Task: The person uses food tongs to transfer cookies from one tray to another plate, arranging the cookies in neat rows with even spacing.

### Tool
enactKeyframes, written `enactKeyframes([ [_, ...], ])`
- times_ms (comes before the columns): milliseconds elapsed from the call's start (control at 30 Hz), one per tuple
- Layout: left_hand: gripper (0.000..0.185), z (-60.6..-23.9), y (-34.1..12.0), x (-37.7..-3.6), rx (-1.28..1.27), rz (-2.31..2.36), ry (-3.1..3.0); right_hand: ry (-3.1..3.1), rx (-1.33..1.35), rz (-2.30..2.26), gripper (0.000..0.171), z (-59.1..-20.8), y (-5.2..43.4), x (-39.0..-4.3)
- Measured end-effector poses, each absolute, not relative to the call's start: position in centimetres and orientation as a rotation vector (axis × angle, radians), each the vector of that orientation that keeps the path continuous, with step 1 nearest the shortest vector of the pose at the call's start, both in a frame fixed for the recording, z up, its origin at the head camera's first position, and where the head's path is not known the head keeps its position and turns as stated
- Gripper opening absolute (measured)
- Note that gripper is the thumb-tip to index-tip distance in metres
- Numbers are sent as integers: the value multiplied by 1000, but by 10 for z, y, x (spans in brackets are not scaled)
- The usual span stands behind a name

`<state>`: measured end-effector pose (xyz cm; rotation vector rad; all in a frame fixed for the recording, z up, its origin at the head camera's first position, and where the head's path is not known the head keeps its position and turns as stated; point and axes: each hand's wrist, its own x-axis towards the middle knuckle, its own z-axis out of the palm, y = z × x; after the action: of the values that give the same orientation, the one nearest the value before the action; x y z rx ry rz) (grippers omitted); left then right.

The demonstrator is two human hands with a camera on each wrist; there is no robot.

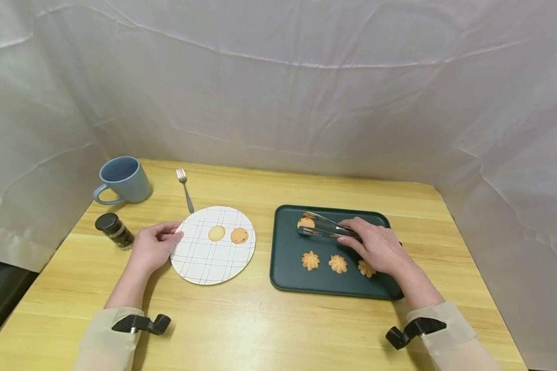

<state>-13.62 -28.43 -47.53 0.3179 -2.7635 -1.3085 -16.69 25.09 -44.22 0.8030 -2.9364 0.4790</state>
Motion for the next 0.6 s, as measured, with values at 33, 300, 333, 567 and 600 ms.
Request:
enactKeyframes([
  [33, 35, -475, -284, -136, 319, -1307, -2763, -2937, 804, 481, 48, -441, 250, -167],
  [300, 35, -477, -285, -137, 321, -1293, -2772, -2932, 808, 501, 48, -433, 239, -166],
  [333, 35, -477, -285, -137, 320, -1294, -2771, -2927, 813, 503, 48, -432, 238, -167],
  [567, 35, -476, -284, -136, 316, -1307, -2762, -2888, 862, 497, 46, -426, 224, -169],
  [600, 36, -476, -284, -136, 320, -1309, -2763, -2887, 867, 496, 46, -425, 222, -169],
])
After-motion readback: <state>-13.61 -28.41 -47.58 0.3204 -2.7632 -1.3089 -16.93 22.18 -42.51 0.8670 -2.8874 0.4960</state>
